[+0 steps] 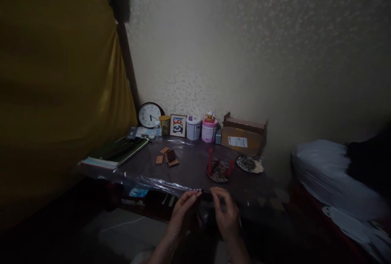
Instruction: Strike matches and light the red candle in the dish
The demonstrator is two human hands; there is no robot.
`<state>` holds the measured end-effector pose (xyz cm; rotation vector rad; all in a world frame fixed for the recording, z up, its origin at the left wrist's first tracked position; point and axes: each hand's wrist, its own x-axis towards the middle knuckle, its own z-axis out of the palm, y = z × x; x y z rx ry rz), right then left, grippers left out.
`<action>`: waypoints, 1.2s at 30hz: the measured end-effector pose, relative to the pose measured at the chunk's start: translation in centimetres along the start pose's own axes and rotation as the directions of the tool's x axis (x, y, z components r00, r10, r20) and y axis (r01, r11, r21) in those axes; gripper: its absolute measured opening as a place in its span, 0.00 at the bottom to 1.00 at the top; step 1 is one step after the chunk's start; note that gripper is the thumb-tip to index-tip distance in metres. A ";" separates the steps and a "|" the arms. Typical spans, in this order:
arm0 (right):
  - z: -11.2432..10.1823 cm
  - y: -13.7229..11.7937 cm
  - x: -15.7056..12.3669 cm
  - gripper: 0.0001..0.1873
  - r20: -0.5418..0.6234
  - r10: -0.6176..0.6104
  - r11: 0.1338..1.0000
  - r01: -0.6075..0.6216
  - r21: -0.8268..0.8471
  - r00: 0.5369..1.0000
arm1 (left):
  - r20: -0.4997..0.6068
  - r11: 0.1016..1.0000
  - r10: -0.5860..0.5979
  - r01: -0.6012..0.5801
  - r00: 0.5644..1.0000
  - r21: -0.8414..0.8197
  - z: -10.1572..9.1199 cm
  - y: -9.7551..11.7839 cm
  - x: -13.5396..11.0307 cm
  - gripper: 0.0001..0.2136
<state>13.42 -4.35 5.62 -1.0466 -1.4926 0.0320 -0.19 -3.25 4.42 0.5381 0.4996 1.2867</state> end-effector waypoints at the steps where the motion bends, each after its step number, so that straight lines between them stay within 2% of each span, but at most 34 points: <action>1: -0.2 -0.4 0.2 0.06 -0.021 -0.015 1.000 0.016 0.014 1.000 | 0.001 1.000 0.000 0.000 1.000 0.002 0.1 0.1 0.0 0.10; 3: -0.4 -0.7 0.4 0.07 -0.006 -0.069 0.997 0.069 0.030 0.998 | 0.003 1.000 -0.002 0.002 1.000 -0.002 0.4 0.3 -0.1 0.10; 5: -0.1 0.1 0.2 0.08 0.103 -0.108 0.994 0.108 0.001 0.989 | -0.002 1.000 0.003 -0.003 1.000 -0.005 0.8 0.6 -0.3 0.09; 7: 0.3 1.9 -0.1 0.09 0.181 -0.054 0.994 0.070 -0.080 0.982 | -0.005 1.000 0.014 -0.014 1.000 0.006 1.0 0.8 -0.4 0.09; 10: 0.7 4.6 -0.5 0.09 0.045 0.135 0.986 -0.130 -0.100 0.990 | 0.007 0.999 0.018 -0.019 1.000 0.044 0.8 1.0 -0.4 0.08; 13: 0.4 5.3 -0.3 0.09 -0.049 0.223 0.974 -0.224 -0.023 0.974 | 0.000 0.998 0.017 -0.017 1.000 0.055 0.1 1.0 -0.3 0.08; 20: -0.1 2.9 1.1 0.07 -0.139 0.206 0.974 -0.190 0.121 0.969 | -0.042 0.998 0.026 -0.024 0.999 0.054 -1.3 0.7 -0.4 0.08; 25: 0.3 0.7 0.4 0.04 -0.088 0.092 0.990 -0.081 0.115 0.992 | 0.003 0.999 0.019 -0.019 1.000 0.050 -0.7 0.7 -0.4 0.07; 29: 0.5 0.1 -0.4 0.05 -0.014 -0.018 0.998 0.019 0.064 1.000 | 0.041 0.999 0.007 -0.009 0.999 0.036 0.0 0.5 -0.6 0.07; 32: 0.2 -0.4 -0.5 0.06 0.027 -0.055 0.998 0.055 0.031 0.998 | 0.059 1.000 0.013 -0.014 0.998 0.028 0.1 0.4 -0.8 0.06; 36: -0.5 -1.1 -0.2 0.08 -0.026 -0.090 0.994 0.091 0.064 0.996 | 0.046 0.999 0.011 -0.013 0.999 0.038 0.4 0.6 -0.8 0.06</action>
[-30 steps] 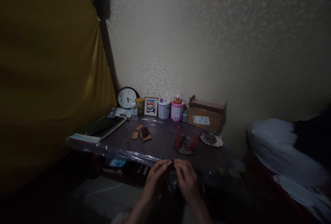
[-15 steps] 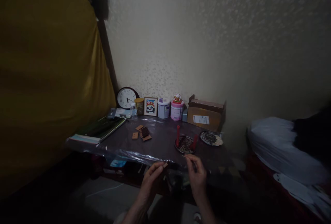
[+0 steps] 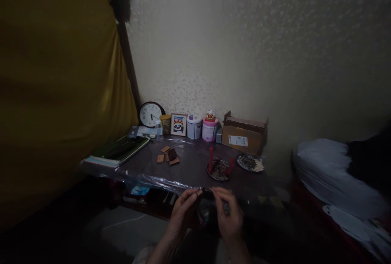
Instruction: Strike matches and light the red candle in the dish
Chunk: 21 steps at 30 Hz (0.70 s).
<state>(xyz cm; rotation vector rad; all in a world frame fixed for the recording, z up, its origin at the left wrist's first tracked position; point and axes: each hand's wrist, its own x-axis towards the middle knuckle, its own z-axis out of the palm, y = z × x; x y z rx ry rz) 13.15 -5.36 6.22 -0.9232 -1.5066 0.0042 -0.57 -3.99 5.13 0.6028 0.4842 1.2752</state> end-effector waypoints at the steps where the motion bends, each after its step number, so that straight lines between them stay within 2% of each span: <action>1: 0.0 0.2 0.0 0.09 0.012 -0.021 1.000 0.021 0.005 1.000 | -0.007 1.000 -0.001 0.001 1.000 0.003 0.1 0.1 0.0 0.06; 3: 0.2 1.3 -0.1 0.08 0.108 -0.040 0.999 0.043 -0.023 0.993 | -0.017 1.000 0.010 -0.010 1.000 0.008 0.3 0.2 0.1 0.07; 5: 0.5 3.1 -0.3 0.07 0.166 0.040 0.994 -0.023 -0.104 0.985 | -0.014 1.000 0.026 -0.026 1.000 0.017 0.4 0.3 0.1 0.07; 8: 0.5 5.5 -0.4 0.09 0.044 0.160 0.977 -0.151 -0.152 0.986 | -0.008 0.999 0.033 -0.032 0.999 0.038 -0.1 0.2 0.0 0.07; 11: 0.1 6.0 0.1 0.09 -0.072 0.341 0.937 -0.345 -0.057 0.937 | -0.041 0.997 0.062 -0.060 0.997 0.054 -1.2 0.2 -0.1 0.06; 13: -0.2 5.7 0.5 0.10 -0.120 0.420 0.907 -0.421 0.016 0.900 | -0.055 0.997 0.057 -0.053 0.997 0.060 -2.0 0.1 -0.2 0.07; 18: -0.4 5.2 1.3 0.12 -0.202 0.487 0.872 -0.484 0.071 0.850 | -0.136 0.996 0.038 -0.027 0.990 0.083 -3.8 0.4 -0.5 0.08; 21: -0.5 5.3 1.6 0.10 -0.237 0.502 0.865 -0.481 0.141 0.832 | -0.140 0.993 0.031 -0.015 0.990 0.118 -5.0 0.8 -0.8 0.09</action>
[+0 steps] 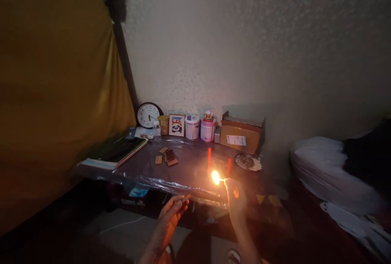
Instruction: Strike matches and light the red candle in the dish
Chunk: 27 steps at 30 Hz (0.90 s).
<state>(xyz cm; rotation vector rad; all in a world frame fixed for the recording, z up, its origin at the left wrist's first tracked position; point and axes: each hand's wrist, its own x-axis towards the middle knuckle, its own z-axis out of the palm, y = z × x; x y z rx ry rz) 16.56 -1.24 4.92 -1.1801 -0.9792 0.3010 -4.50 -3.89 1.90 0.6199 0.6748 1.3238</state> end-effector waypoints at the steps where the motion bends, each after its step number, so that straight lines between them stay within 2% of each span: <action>1: 0.0 0.0 0.1 0.10 -0.009 0.002 1.000 -0.002 0.023 1.000 | 0.007 1.000 0.003 -0.003 1.000 0.002 -0.4 0.1 -0.1 0.09; 8: -0.2 0.4 0.6 0.10 -0.017 0.042 0.997 -0.041 0.066 0.999 | 0.016 0.999 -0.031 0.032 0.999 -0.039 -2.5 -0.1 -0.4 0.08; 20: 0.0 0.1 0.7 0.12 -0.012 0.102 0.989 -0.100 0.105 0.995 | -0.003 0.999 -0.046 0.046 0.999 -0.019 -3.9 -0.4 -0.1 0.08; 27: 0.1 -0.2 0.9 0.10 -0.008 0.094 0.991 -0.092 0.101 0.996 | 0.003 0.997 -0.080 0.080 0.997 -0.013 -3.8 -0.4 0.1 0.08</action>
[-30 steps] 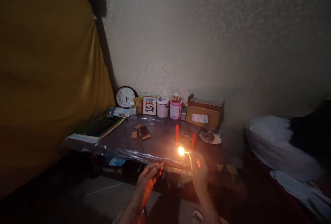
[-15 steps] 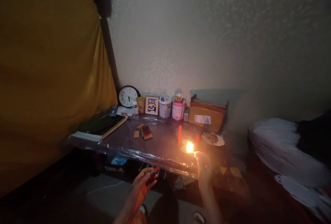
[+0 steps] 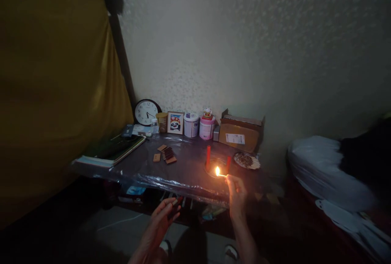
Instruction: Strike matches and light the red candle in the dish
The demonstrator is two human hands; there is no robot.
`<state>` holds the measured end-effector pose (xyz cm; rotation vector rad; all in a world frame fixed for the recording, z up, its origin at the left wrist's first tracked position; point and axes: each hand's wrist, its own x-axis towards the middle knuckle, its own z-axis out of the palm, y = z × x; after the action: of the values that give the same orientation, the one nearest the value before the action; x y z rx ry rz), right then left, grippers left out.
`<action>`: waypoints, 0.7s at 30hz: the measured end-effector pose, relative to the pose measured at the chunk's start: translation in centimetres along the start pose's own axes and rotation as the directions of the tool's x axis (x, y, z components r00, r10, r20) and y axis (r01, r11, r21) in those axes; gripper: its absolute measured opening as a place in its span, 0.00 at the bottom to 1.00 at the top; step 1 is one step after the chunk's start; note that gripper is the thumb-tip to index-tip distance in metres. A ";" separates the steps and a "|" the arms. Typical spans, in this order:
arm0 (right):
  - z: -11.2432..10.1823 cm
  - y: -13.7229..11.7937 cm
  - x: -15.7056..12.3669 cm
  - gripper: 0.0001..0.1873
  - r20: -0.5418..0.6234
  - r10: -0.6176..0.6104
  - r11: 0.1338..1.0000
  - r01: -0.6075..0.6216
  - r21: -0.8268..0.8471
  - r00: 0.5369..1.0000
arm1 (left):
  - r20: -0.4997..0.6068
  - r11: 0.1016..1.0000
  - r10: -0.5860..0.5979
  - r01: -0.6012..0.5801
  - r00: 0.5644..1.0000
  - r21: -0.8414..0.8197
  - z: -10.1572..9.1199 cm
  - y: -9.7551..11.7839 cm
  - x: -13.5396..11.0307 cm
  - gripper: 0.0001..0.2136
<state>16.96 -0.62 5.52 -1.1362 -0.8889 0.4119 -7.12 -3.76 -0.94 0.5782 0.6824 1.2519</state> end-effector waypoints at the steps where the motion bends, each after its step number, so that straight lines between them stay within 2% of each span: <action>1: 0.0 0.0 0.0 0.09 0.004 -0.002 1.000 0.002 0.003 1.000 | -0.009 1.000 -0.003 0.003 1.000 0.005 0.1 0.0 0.0 0.09; 5: 0.2 0.0 0.1 0.09 0.012 -0.004 1.000 0.004 0.026 1.000 | -0.035 1.000 -0.005 0.006 0.999 0.027 0.3 0.1 -0.1 0.10; 12: 0.6 -0.3 0.2 0.09 0.036 0.003 0.997 -0.006 0.077 0.999 | -0.013 1.000 -0.002 0.002 1.000 0.015 0.0 -0.1 -0.1 0.10; 16: 0.7 -0.6 0.3 0.09 0.047 0.045 0.993 -0.050 0.107 0.998 | 0.010 1.000 0.006 -0.006 1.000 0.001 -0.1 -0.2 0.0 0.08; 21: 1.0 -0.6 0.5 0.08 0.058 0.080 0.981 -0.089 0.171 0.995 | -0.032 1.000 0.009 -0.008 0.999 0.026 -0.1 -0.2 0.1 0.10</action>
<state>16.38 0.06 6.41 -1.0087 -0.8341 0.5795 -7.08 -3.73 -1.17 0.5837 0.7242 1.2641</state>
